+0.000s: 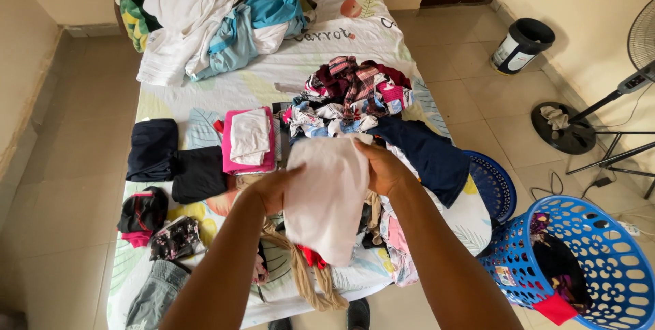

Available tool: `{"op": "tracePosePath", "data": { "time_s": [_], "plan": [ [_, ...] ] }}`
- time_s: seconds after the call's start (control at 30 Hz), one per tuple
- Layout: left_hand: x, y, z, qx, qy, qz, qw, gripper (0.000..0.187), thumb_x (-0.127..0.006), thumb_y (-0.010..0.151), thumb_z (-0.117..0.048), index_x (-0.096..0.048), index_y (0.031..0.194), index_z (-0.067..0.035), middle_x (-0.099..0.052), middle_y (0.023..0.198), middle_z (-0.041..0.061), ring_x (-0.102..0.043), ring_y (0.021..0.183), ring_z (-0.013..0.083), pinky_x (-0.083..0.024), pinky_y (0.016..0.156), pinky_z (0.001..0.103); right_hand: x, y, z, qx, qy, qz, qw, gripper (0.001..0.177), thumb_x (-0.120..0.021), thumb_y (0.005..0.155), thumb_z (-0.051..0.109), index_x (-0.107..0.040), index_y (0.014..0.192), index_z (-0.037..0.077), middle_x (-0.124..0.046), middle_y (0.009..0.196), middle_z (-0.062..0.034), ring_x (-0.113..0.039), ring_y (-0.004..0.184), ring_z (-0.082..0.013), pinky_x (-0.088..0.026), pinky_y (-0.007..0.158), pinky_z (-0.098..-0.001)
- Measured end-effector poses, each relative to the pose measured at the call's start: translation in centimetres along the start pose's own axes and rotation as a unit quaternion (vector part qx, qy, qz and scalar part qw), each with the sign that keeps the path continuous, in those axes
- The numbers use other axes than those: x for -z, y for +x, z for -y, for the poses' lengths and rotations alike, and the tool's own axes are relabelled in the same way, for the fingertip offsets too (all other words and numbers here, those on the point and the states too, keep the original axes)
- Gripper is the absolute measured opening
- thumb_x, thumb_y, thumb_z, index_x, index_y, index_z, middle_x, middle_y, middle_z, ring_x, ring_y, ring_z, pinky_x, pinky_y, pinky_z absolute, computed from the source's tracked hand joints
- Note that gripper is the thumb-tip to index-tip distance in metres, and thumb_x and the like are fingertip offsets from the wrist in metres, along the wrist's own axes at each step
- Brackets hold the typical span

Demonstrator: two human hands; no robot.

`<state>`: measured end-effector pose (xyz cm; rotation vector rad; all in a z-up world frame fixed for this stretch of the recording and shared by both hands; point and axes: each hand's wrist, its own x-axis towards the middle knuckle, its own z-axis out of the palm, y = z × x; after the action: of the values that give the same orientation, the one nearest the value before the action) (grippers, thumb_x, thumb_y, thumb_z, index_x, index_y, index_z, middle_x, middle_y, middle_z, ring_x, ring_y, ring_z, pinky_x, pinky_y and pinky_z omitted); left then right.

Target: The person folds various small clothing items on a bed, including socks, underwear, and shirts. They pick up each item, fold it neatly, and place it into organized stacks on the bed.

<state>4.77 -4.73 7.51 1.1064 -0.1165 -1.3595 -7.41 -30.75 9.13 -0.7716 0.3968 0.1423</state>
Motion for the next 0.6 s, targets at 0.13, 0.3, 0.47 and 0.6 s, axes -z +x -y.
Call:
{"op": "tracePosePath", "data": {
  "time_s": [0.13,0.3,0.47,0.6],
  "plan": [
    [1.4,2.1,1.8,0.003,0.016,-0.101,0.995,0.044,-0.061,0.096,-0.033,-0.059,0.13,-0.005,-0.071,0.115,0.011,-0.07,0.102,0.0258,-0.056,0.092,0.045,1.9,1.1,-1.0,-0.079,-0.152,-0.124,0.977,0.052,-0.074,0.088,0.005,-0.055,0.136,0.007,-0.072,0.116,-0.0115,-0.072,0.1,-0.0265,-0.058,0.089,-0.0479],
    [4.1,4.3,2.0,-0.042,0.049,-0.247,0.967,0.044,-0.07,0.092,-0.023,-0.059,0.128,-0.002,-0.071,0.112,0.012,-0.07,0.099,0.0269,-0.056,0.089,0.045,4.5,3.2,-2.9,-0.096,-0.265,-0.294,0.913,0.063,-0.068,0.088,0.006,-0.049,0.146,0.021,-0.07,0.115,-0.0095,-0.069,0.093,-0.0234,-0.054,0.081,-0.0452],
    [4.1,4.7,2.4,-0.124,0.176,-0.347,0.913,0.069,-0.079,0.082,-0.011,-0.045,0.141,-0.006,-0.068,0.114,0.014,-0.071,0.099,0.0273,-0.057,0.087,0.042,6.2,3.0,-4.0,0.035,-0.324,-0.148,0.934,0.041,-0.073,0.09,0.006,-0.077,0.13,-0.002,-0.073,0.109,-0.0141,-0.065,0.086,-0.0195,-0.048,0.075,-0.0364],
    [3.6,3.5,2.0,-0.16,0.371,-0.304,0.863,0.056,-0.079,0.079,-0.013,-0.066,0.134,-0.011,-0.076,0.108,0.016,-0.073,0.092,0.0269,-0.057,0.086,0.039,5.2,1.8,-3.7,0.143,-0.531,-0.148,0.822,0.046,-0.078,0.075,0.003,-0.072,0.12,0.012,-0.073,0.103,-0.0079,-0.069,0.09,-0.0193,-0.053,0.083,-0.0332]
  ]
}}
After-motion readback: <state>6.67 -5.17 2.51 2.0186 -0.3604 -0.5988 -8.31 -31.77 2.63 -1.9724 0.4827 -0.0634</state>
